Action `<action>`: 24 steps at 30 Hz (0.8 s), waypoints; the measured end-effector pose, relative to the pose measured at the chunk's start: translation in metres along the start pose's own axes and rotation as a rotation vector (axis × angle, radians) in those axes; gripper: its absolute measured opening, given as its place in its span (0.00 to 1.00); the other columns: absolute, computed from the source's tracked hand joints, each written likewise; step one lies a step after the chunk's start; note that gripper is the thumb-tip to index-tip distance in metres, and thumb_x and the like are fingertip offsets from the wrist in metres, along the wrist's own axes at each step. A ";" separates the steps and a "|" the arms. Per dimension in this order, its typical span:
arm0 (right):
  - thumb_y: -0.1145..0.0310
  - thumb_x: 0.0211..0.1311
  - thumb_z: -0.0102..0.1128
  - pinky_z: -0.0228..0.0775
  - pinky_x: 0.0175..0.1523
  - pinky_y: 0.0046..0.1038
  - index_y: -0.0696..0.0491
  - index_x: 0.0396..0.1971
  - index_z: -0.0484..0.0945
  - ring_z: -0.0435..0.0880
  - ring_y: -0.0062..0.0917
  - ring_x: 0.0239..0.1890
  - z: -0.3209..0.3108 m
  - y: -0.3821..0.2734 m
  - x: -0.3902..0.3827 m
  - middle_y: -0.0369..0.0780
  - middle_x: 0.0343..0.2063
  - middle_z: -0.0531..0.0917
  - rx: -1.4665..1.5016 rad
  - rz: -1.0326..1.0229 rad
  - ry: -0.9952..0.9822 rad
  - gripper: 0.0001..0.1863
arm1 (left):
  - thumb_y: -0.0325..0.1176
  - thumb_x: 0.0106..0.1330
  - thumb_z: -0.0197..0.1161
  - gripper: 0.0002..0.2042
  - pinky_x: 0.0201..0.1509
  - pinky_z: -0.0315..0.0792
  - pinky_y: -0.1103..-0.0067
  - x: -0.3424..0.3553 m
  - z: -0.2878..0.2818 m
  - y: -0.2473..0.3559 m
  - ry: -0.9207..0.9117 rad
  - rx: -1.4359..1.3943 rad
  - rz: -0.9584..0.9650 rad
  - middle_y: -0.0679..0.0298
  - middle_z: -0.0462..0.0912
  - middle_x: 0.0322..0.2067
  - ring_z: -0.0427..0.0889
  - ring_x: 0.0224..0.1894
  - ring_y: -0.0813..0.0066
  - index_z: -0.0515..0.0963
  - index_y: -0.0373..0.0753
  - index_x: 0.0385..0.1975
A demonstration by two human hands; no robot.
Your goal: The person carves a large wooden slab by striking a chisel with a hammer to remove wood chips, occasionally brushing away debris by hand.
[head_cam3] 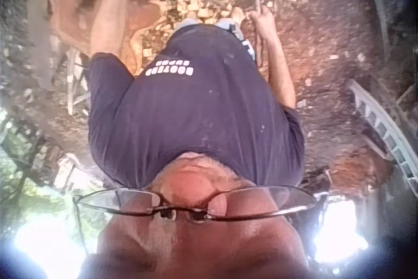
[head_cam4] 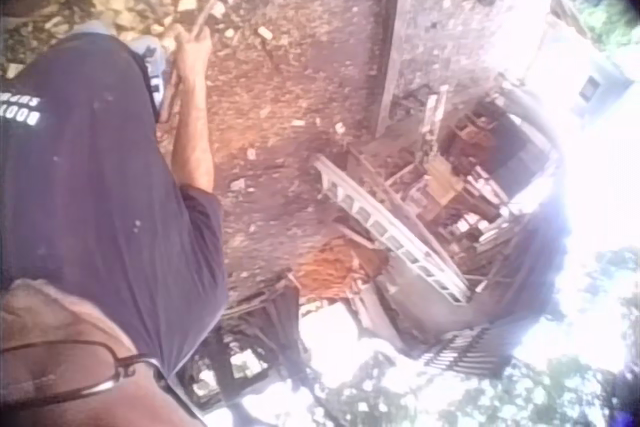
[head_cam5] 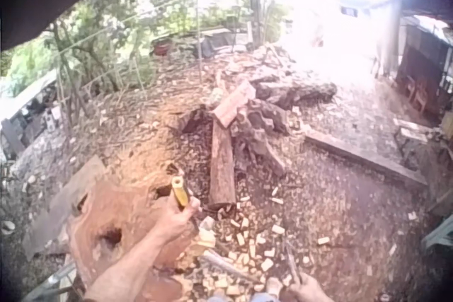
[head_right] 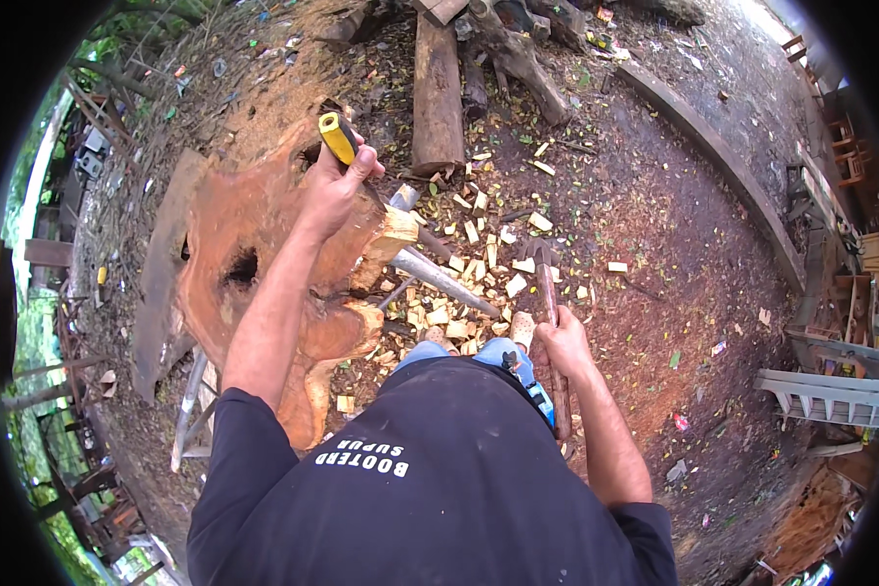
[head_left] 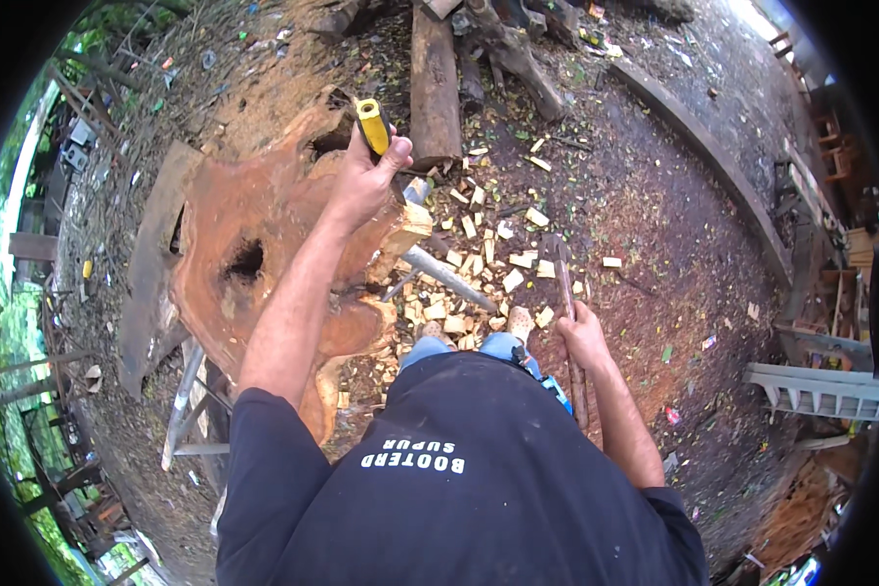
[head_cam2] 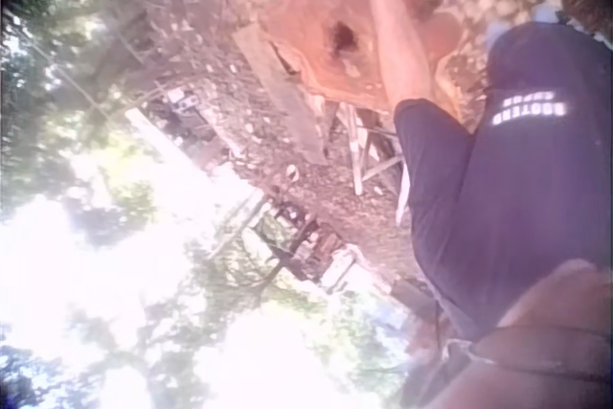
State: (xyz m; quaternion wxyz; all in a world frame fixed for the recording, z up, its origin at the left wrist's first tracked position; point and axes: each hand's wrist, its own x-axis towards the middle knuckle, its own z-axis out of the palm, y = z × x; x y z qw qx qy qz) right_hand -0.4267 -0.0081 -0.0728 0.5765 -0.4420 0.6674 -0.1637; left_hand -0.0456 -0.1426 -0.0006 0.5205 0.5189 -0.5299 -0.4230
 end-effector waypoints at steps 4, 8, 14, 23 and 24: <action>0.69 0.56 0.57 0.71 0.21 0.25 0.59 0.40 0.73 0.77 0.20 0.15 -0.003 -0.005 0.003 0.37 0.22 0.78 0.030 -0.062 0.007 0.14 | 0.37 0.73 0.61 0.13 0.49 0.76 0.76 -0.005 0.000 0.000 0.016 -0.048 0.022 0.66 0.78 0.37 0.81 0.40 0.75 0.68 0.40 0.49; 0.70 0.56 0.57 0.70 0.19 0.23 0.58 0.39 0.73 0.75 0.17 0.14 0.000 -0.036 -0.005 0.35 0.22 0.76 0.008 -0.097 -0.033 0.13 | 0.37 0.73 0.60 0.13 0.49 0.76 0.76 -0.008 -0.004 -0.003 0.020 -0.102 0.048 0.66 0.77 0.37 0.81 0.40 0.76 0.67 0.41 0.49; 0.71 0.55 0.57 0.68 0.18 0.23 0.58 0.40 0.73 0.74 0.16 0.13 0.007 -0.064 -0.009 0.35 0.21 0.75 0.011 -0.186 -0.059 0.13 | 0.36 0.74 0.59 0.12 0.50 0.75 0.75 -0.011 -0.005 -0.004 0.028 -0.123 0.061 0.67 0.77 0.37 0.81 0.40 0.76 0.67 0.40 0.49; 0.71 0.54 0.57 0.67 0.17 0.23 0.59 0.41 0.72 0.74 0.16 0.13 0.009 -0.078 -0.015 0.34 0.20 0.75 -0.009 -0.194 -0.066 0.14 | 0.36 0.74 0.59 0.11 0.50 0.75 0.75 -0.011 -0.003 -0.007 0.019 -0.156 0.081 0.66 0.77 0.37 0.80 0.40 0.76 0.67 0.41 0.49; 0.71 0.54 0.57 0.68 0.17 0.23 0.59 0.41 0.72 0.74 0.16 0.13 0.009 -0.077 -0.015 0.34 0.20 0.75 -0.020 -0.187 -0.067 0.15 | 0.36 0.74 0.59 0.11 0.50 0.75 0.75 -0.011 -0.004 -0.008 0.020 -0.156 0.082 0.66 0.77 0.37 0.80 0.40 0.76 0.67 0.41 0.49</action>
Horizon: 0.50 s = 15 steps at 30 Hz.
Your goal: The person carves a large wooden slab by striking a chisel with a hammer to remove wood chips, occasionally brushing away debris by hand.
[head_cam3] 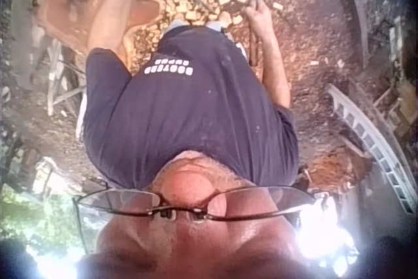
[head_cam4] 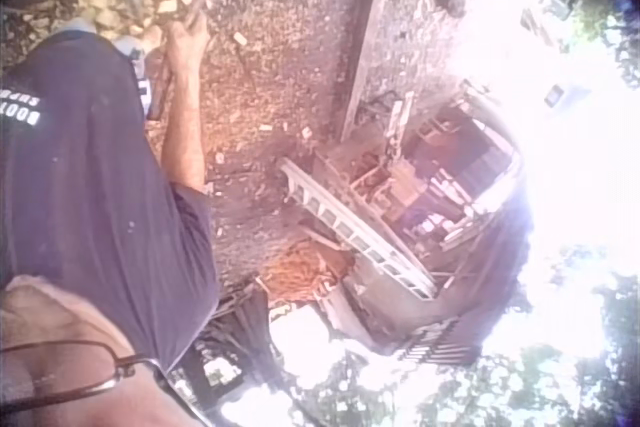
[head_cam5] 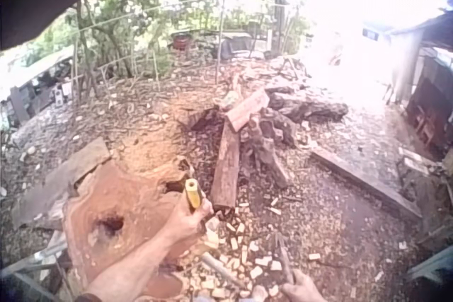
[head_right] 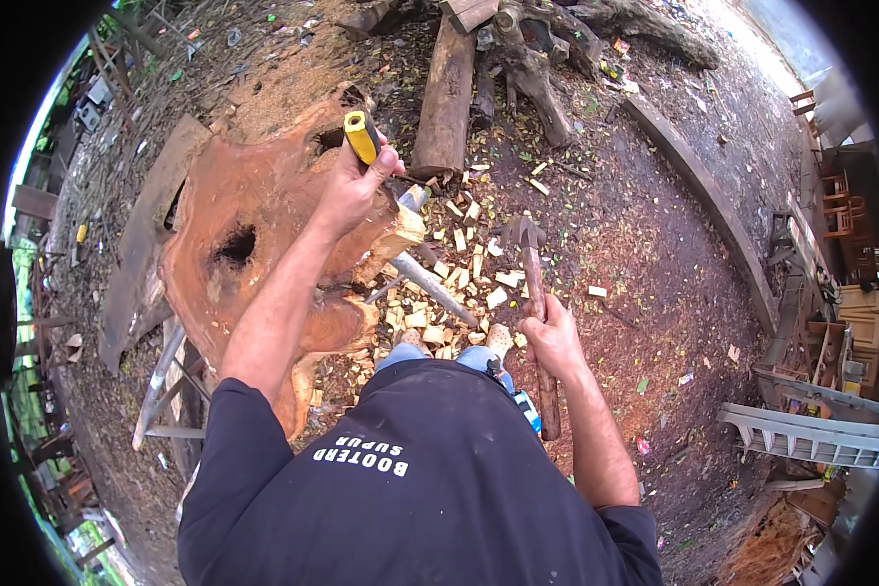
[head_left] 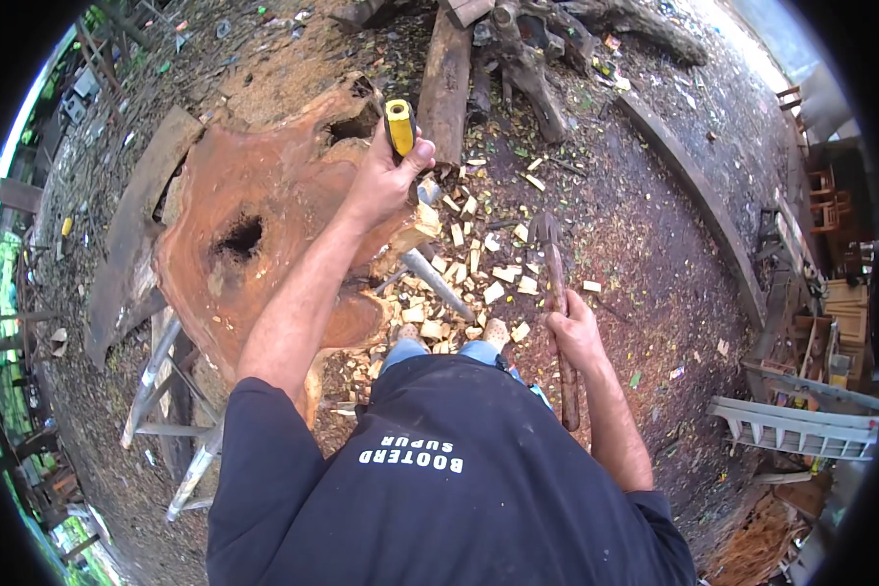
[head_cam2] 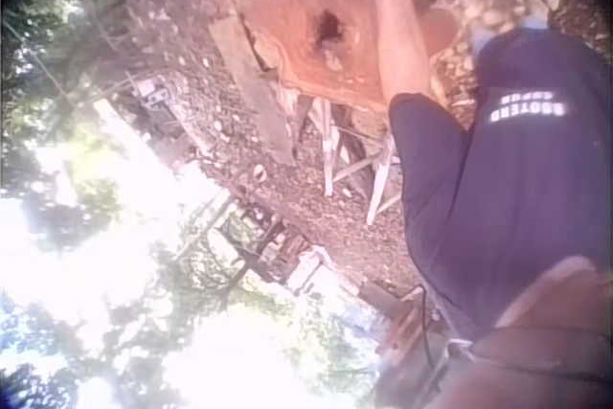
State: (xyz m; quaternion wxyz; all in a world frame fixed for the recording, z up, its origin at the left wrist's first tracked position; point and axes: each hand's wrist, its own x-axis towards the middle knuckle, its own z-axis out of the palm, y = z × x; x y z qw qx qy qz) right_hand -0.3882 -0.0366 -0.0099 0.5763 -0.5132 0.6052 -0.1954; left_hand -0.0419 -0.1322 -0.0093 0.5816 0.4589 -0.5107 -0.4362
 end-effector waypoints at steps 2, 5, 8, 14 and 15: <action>0.71 0.55 0.57 0.68 0.17 0.23 0.59 0.41 0.72 0.74 0.16 0.13 -0.001 0.003 0.000 0.34 0.20 0.75 0.004 0.005 -0.004 0.14 | 0.36 0.74 0.59 0.11 0.50 0.75 0.75 0.000 0.000 0.001 0.005 0.005 0.001 0.67 0.77 0.37 0.80 0.40 0.76 0.67 0.41 0.48; 0.71 0.55 0.58 0.68 0.17 0.23 0.59 0.41 0.72 0.74 0.17 0.13 -0.002 0.006 0.000 0.34 0.21 0.74 0.011 0.016 -0.004 0.14 | 0.37 0.74 0.59 0.12 0.49 0.75 0.76 0.000 0.002 0.003 0.011 -0.001 -0.016 0.67 0.77 0.37 0.79 0.40 0.77 0.67 0.41 0.48; 0.71 0.55 0.58 0.69 0.18 0.23 0.59 0.40 0.72 0.74 0.17 0.13 -0.002 0.009 0.002 0.34 0.21 0.75 0.025 0.021 -0.002 0.14 | 0.38 0.73 0.60 0.12 0.48 0.75 0.77 0.000 0.002 0.003 -0.010 0.002 -0.006 0.68 0.77 0.37 0.79 0.40 0.78 0.67 0.41 0.48; 0.70 0.55 0.58 0.70 0.18 0.22 0.59 0.40 0.72 0.75 0.17 0.13 -0.003 -0.020 -0.002 0.36 0.22 0.76 -0.071 -0.018 0.012 0.14 | 0.41 0.72 0.62 0.15 0.41 0.75 0.78 0.002 0.003 -0.005 -0.006 0.014 0.011 0.69 0.75 0.34 0.77 0.35 0.79 0.66 0.41 0.47; 0.70 0.55 0.58 0.70 0.18 0.22 0.59 0.40 0.72 0.75 0.18 0.14 -0.005 -0.031 -0.003 0.37 0.22 0.76 -0.121 -0.046 0.016 0.14 | 0.41 0.72 0.62 0.15 0.41 0.75 0.78 0.003 0.004 -0.006 -0.006 0.013 0.013 0.69 0.75 0.34 0.77 0.35 0.79 0.66 0.41 0.47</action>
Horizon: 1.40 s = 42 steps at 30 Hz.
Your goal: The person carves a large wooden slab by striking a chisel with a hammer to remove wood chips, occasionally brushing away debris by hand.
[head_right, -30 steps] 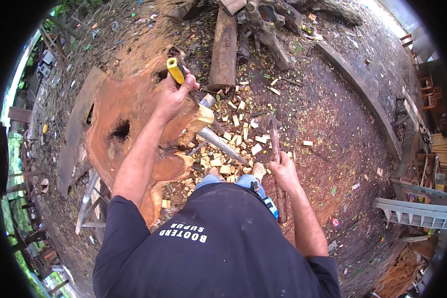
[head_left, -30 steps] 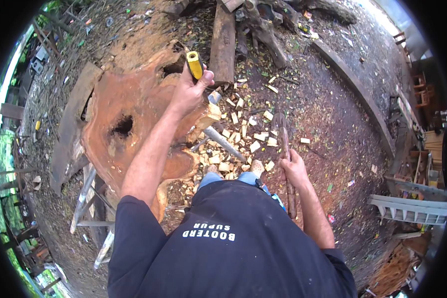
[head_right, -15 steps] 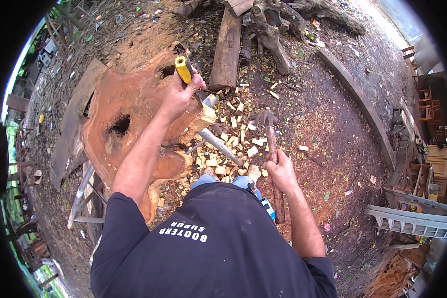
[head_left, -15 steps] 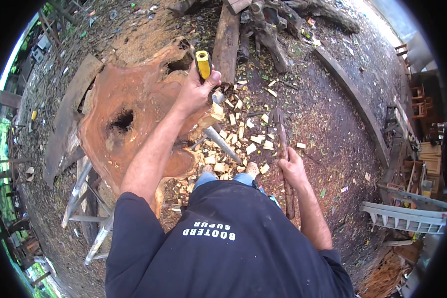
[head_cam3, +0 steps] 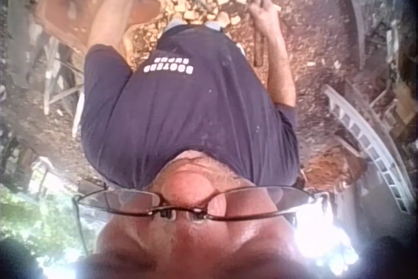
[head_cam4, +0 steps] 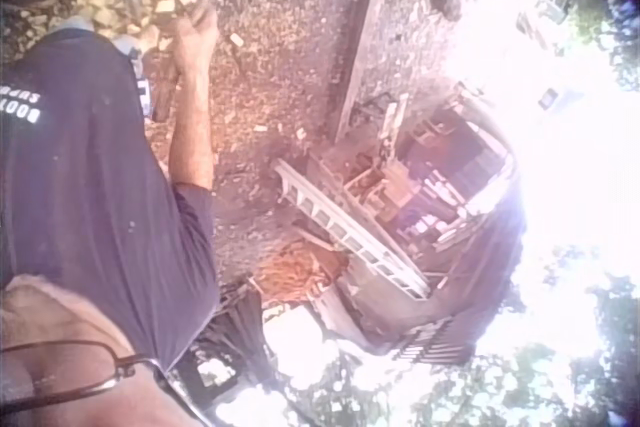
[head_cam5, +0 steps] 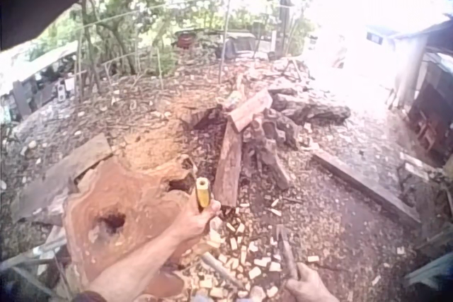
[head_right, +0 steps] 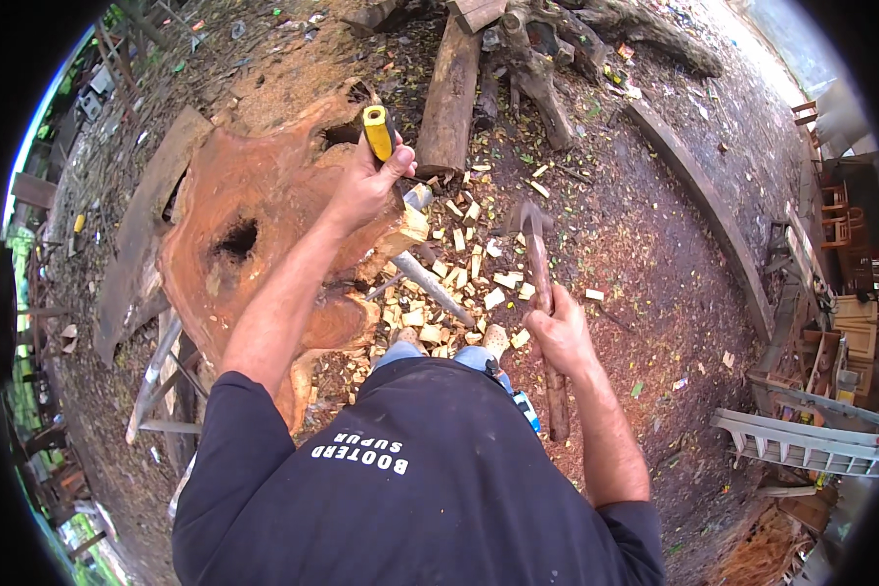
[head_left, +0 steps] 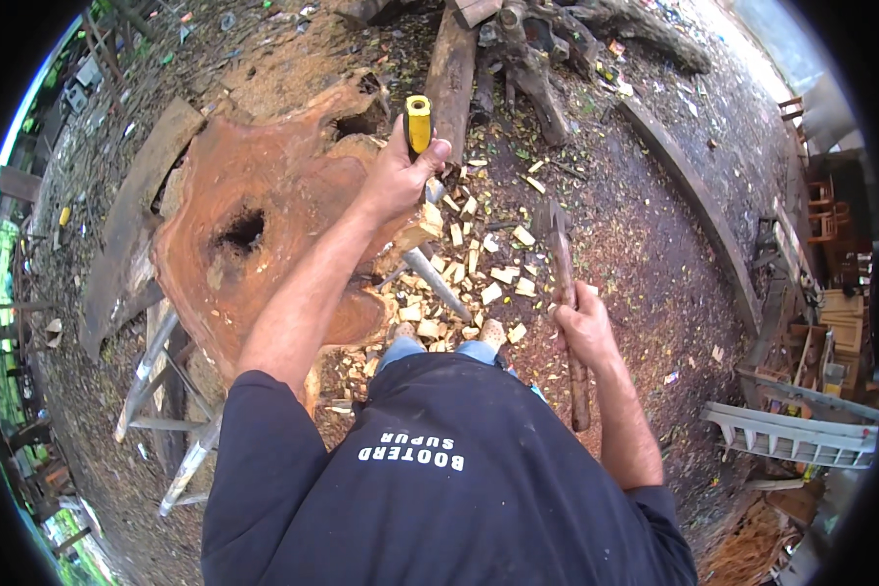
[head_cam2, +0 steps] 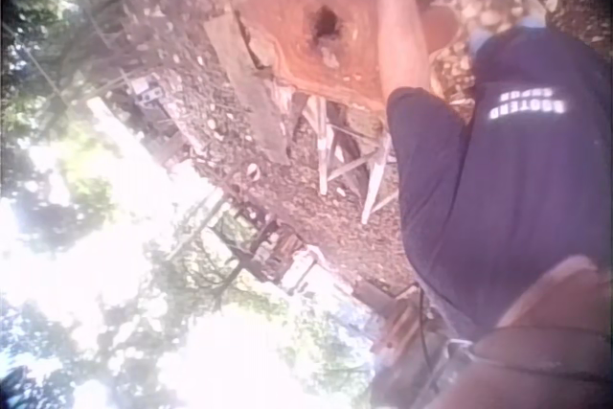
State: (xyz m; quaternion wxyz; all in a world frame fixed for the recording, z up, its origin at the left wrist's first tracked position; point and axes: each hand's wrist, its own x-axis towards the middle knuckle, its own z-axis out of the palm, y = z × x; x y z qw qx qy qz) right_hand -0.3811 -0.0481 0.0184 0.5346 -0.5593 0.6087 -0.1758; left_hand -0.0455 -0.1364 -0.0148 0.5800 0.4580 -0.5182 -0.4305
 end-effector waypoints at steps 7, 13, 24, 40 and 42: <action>0.68 0.58 0.54 0.78 0.30 0.38 0.59 0.38 0.71 0.81 0.30 0.21 -0.026 -0.170 -0.005 0.47 0.23 0.81 -0.415 -0.503 0.108 0.12 | 0.44 0.72 0.62 0.17 0.40 0.74 0.79 0.002 0.000 -0.004 0.016 0.005 -0.016 0.69 0.75 0.33 0.76 0.33 0.80 0.66 0.41 0.47; 0.66 0.59 0.53 0.78 0.36 0.43 0.65 0.37 0.69 0.86 0.46 0.29 0.011 -0.238 0.012 0.56 0.25 0.83 -0.688 -0.537 0.058 0.16 | 0.38 0.74 0.59 0.12 0.43 0.76 0.77 0.005 0.000 -0.004 -0.015 0.034 -0.021 0.68 0.75 0.36 0.78 0.36 0.79 0.66 0.41 0.47; 0.59 0.60 0.56 0.78 0.48 0.44 0.66 0.46 0.73 0.86 0.52 0.38 0.006 -0.265 0.021 0.60 0.35 0.84 -0.719 -0.564 0.008 0.24 | 0.43 0.70 0.64 0.16 0.37 0.75 0.80 0.007 -0.003 -0.016 0.027 0.017 0.035 0.68 0.73 0.34 0.76 0.32 0.79 0.66 0.41 0.45; 0.65 0.63 0.53 0.77 0.29 0.32 0.59 0.42 0.71 0.81 0.24 0.26 -0.002 -0.238 0.057 0.41 0.25 0.80 -0.524 -0.520 0.112 0.13 | 0.44 0.71 0.63 0.18 0.34 0.74 0.79 0.030 0.015 -0.025 -0.060 0.119 -0.084 0.67 0.74 0.33 0.76 0.29 0.80 0.65 0.40 0.46; 0.66 0.64 0.52 0.80 0.35 0.37 0.60 0.46 0.71 0.85 0.32 0.32 0.006 -0.225 0.061 0.47 0.31 0.82 -0.636 -0.360 0.002 0.16 | 0.39 0.73 0.61 0.14 0.37 0.73 0.82 0.031 0.015 -0.027 -0.078 0.113 -0.112 0.69 0.73 0.32 0.75 0.31 0.81 0.65 0.41 0.47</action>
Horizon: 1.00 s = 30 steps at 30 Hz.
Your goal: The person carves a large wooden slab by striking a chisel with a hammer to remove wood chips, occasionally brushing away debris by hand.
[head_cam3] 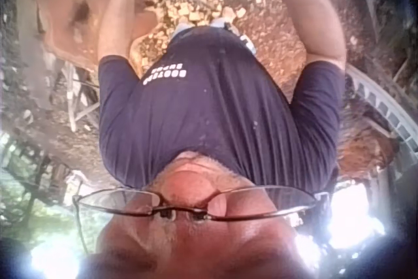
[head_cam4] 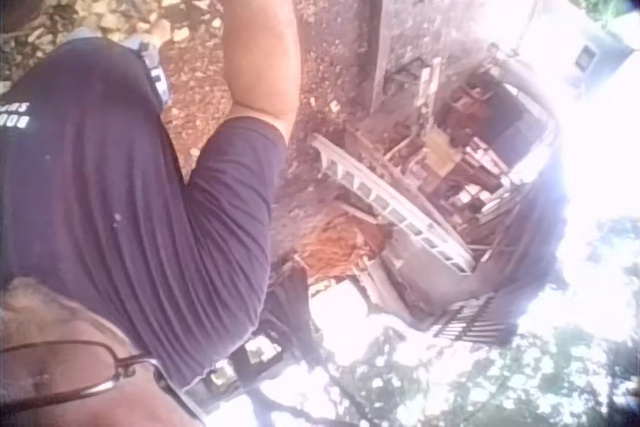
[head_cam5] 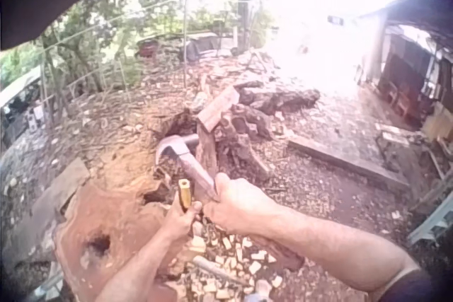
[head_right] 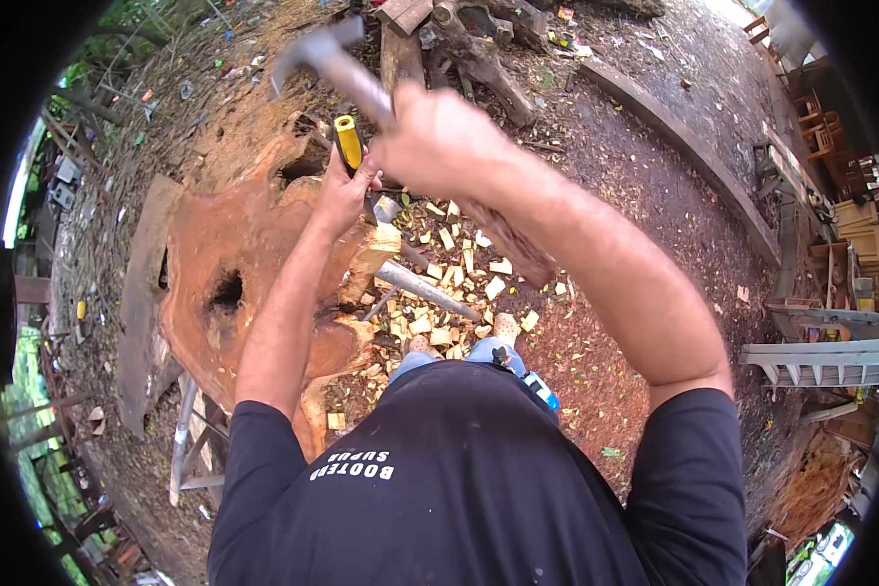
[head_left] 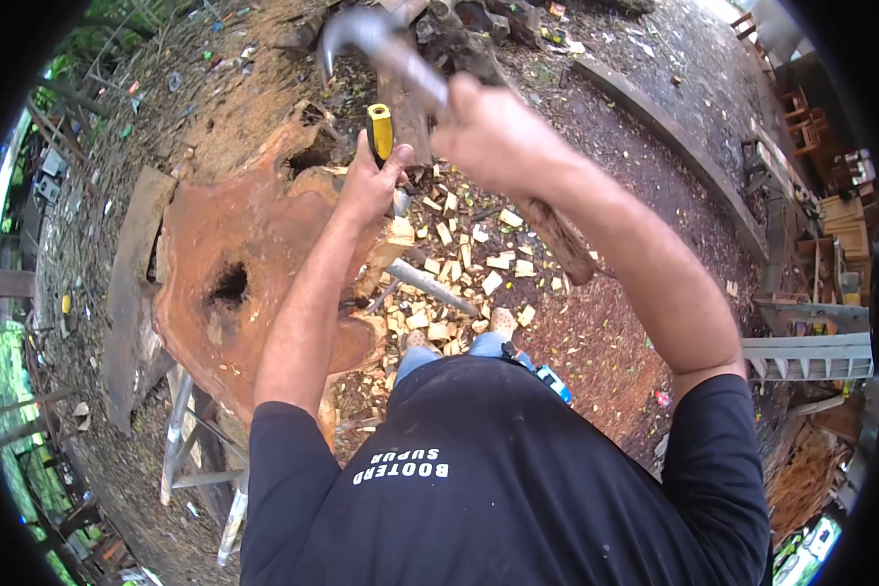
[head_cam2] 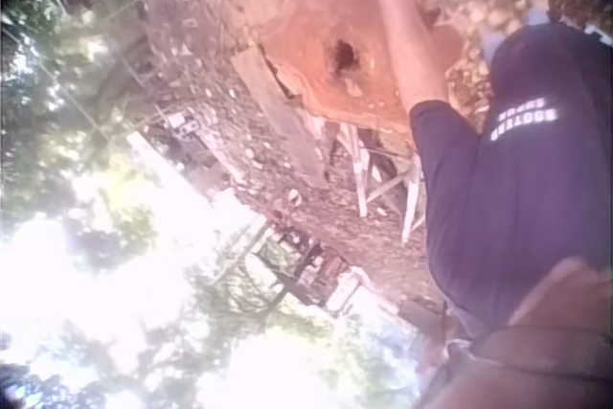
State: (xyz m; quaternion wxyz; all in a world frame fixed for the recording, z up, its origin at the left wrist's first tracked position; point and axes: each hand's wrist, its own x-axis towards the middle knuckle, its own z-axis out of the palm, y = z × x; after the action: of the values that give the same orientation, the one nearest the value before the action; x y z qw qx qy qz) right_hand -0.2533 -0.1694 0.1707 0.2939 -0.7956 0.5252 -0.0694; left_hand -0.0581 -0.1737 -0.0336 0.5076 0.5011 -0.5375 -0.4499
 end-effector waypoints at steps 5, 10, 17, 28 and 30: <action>0.66 0.65 0.50 0.79 0.30 0.33 0.60 0.44 0.73 0.80 0.26 0.24 -0.001 0.025 0.011 0.44 0.28 0.80 -0.063 0.019 -0.277 0.14 | 0.39 0.72 0.61 0.14 0.35 0.74 0.81 -0.004 0.011 -0.001 0.015 -0.004 -0.016 0.68 0.74 0.33 0.77 0.30 0.81 0.65 0.41 0.46; 0.64 0.66 0.51 0.76 0.25 0.29 0.62 0.43 0.72 0.78 0.22 0.21 -0.023 0.024 0.015 0.40 0.25 0.78 0.127 -0.065 0.064 0.16 | 0.40 0.71 0.63 0.15 0.34 0.74 0.80 0.004 0.009 0.001 0.036 0.030 -0.058 0.68 0.74 0.31 0.77 0.29 0.79 0.66 0.40 0.44; 0.57 0.68 0.50 0.80 0.32 0.33 0.64 0.43 0.75 0.83 0.27 0.23 0.013 0.044 0.029 0.48 0.31 0.83 -0.117 -0.086 -0.211 0.22 | 0.39 0.73 0.61 0.13 0.35 0.76 0.80 0.006 0.015 -0.008 0.026 0.086 -0.041 0.68 0.75 0.31 0.78 0.30 0.80 0.67 0.39 0.44; 0.64 0.64 0.49 0.81 0.35 0.36 0.64 0.44 0.75 0.84 0.29 0.24 0.017 0.045 0.018 0.49 0.30 0.83 -0.001 -0.002 -0.225 0.18 | 0.41 0.72 0.62 0.15 0.35 0.77 0.80 0.011 0.016 -0.014 0.005 0.093 -0.056 0.67 0.74 0.32 0.77 0.29 0.80 0.66 0.39 0.44; 0.63 0.65 0.51 0.80 0.34 0.34 0.63 0.44 0.75 0.83 0.28 0.24 0.013 0.053 0.019 0.48 0.30 0.83 -0.020 0.007 -0.228 0.18 | 0.42 0.72 0.62 0.15 0.36 0.77 0.79 0.008 0.020 -0.010 0.028 0.131 -0.080 0.67 0.74 0.32 0.78 0.30 0.79 0.67 0.39 0.44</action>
State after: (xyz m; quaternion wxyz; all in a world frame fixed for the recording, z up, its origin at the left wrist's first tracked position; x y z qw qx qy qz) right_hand -0.2818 -0.1960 0.1276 0.3442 -0.7992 0.4920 0.0275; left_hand -0.0773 -0.1835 -0.0447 0.4629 0.5606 -0.5380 -0.4267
